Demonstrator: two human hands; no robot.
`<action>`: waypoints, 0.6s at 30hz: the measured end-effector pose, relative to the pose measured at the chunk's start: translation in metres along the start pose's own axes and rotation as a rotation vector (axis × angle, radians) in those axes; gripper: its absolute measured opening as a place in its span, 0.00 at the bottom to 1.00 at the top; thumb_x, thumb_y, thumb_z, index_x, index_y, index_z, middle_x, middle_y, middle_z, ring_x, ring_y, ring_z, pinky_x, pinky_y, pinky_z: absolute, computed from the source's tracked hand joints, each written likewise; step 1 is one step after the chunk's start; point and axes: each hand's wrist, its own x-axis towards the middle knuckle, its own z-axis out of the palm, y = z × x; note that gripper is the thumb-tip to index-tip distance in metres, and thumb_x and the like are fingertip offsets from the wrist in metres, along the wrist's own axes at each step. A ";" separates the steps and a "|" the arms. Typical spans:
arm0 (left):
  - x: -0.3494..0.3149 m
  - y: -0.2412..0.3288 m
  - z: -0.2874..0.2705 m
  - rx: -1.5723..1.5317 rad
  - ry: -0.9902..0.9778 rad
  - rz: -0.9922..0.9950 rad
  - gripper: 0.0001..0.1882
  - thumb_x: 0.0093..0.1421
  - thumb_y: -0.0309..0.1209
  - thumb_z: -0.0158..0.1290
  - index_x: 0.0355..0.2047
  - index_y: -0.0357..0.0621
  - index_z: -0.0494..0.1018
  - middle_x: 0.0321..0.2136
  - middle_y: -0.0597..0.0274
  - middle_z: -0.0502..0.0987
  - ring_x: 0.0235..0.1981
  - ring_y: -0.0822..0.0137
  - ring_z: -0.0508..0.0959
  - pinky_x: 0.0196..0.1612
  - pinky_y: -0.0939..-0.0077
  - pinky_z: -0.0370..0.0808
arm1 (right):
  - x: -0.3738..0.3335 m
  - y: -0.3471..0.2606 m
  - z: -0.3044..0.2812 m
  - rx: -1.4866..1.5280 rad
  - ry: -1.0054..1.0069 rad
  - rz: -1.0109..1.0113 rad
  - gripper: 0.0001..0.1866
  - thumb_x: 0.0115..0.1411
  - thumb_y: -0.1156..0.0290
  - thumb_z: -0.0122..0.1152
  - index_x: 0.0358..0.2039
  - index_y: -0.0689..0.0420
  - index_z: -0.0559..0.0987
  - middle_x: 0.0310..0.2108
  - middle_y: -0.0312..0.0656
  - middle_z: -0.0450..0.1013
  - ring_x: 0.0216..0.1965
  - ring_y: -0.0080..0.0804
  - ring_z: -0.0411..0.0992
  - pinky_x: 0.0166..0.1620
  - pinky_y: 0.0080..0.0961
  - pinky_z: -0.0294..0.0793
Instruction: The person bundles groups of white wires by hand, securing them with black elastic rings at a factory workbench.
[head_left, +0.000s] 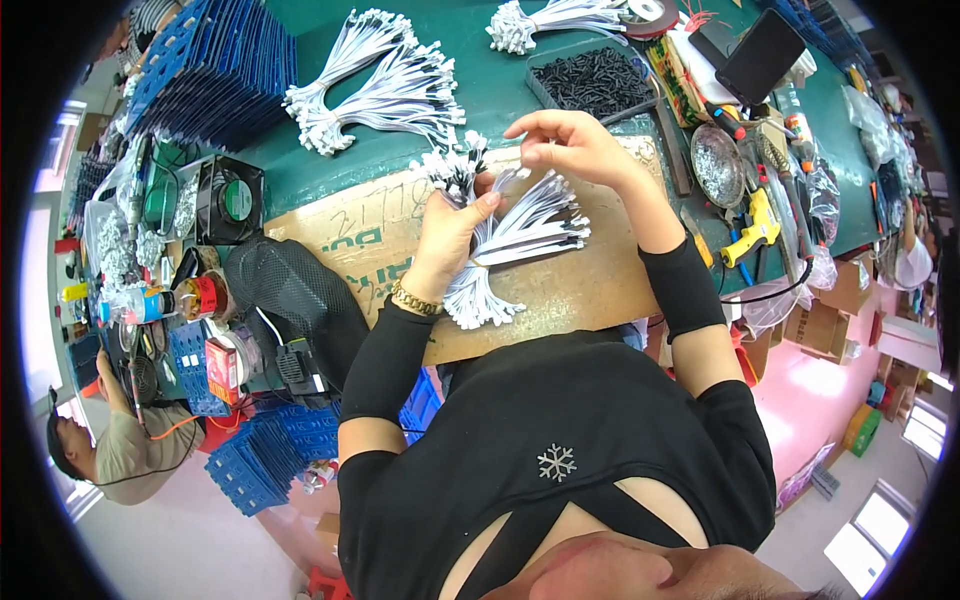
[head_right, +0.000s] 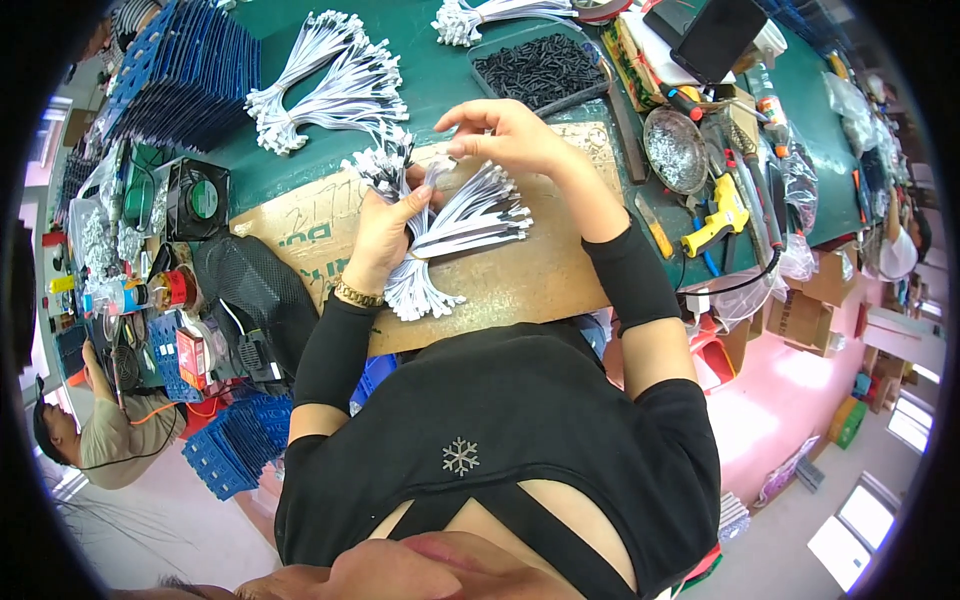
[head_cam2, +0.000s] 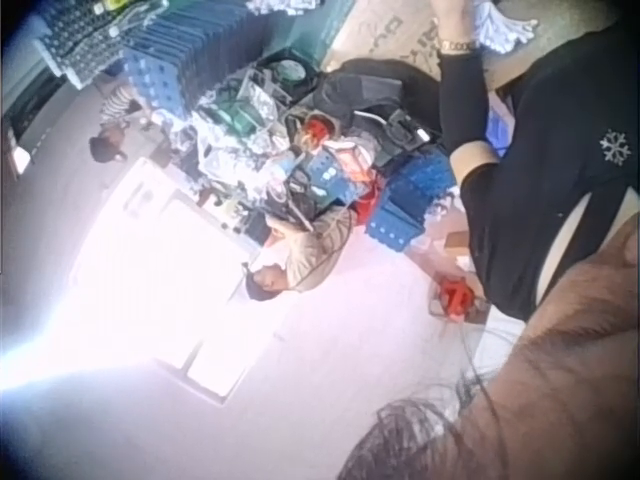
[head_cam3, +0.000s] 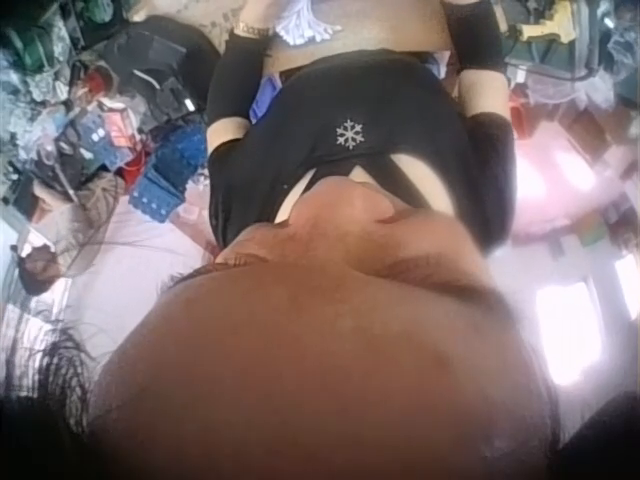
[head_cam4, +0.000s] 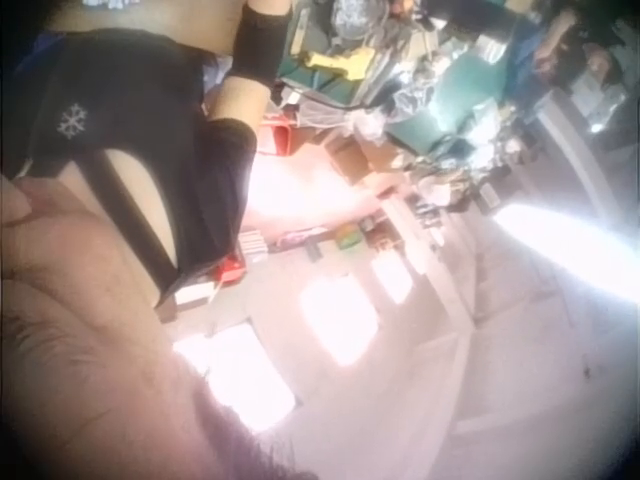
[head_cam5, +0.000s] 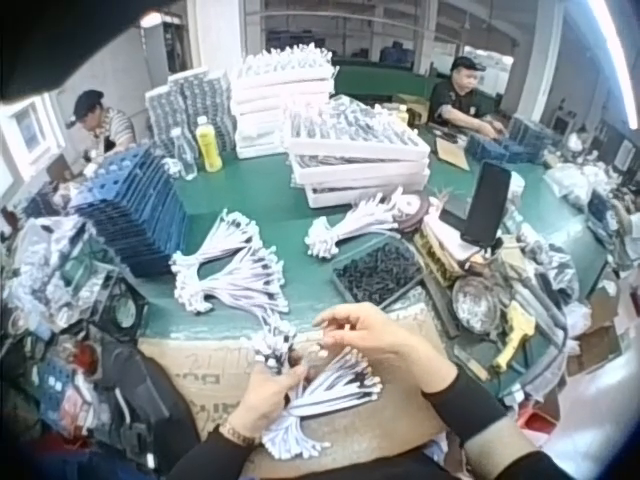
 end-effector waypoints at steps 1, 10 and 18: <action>0.000 0.000 0.002 -0.062 0.051 0.010 0.13 0.52 0.25 0.58 0.38 0.34 0.70 0.32 0.62 0.74 0.32 0.72 0.75 0.39 0.80 0.71 | 0.004 0.004 -0.001 0.003 0.022 0.040 0.16 0.52 0.75 0.63 0.43 0.60 0.76 0.31 0.32 0.73 0.33 0.15 0.69 0.37 0.15 0.70; 0.004 -0.004 -0.007 -0.034 0.002 -0.009 0.12 0.53 0.25 0.58 0.37 0.39 0.69 0.29 0.64 0.74 0.30 0.71 0.75 0.35 0.78 0.73 | -0.010 -0.003 0.013 -0.070 0.005 -0.112 0.09 0.53 0.72 0.63 0.34 0.61 0.79 0.28 0.34 0.76 0.29 0.14 0.70 0.31 0.12 0.68; 0.003 -0.004 -0.003 -0.124 0.062 -0.046 0.13 0.53 0.28 0.59 0.37 0.40 0.69 0.28 0.64 0.74 0.29 0.71 0.74 0.34 0.78 0.72 | -0.034 0.003 -0.004 -0.322 0.018 -0.136 0.07 0.53 0.71 0.60 0.31 0.59 0.79 0.27 0.33 0.74 0.26 0.17 0.67 0.26 0.14 0.64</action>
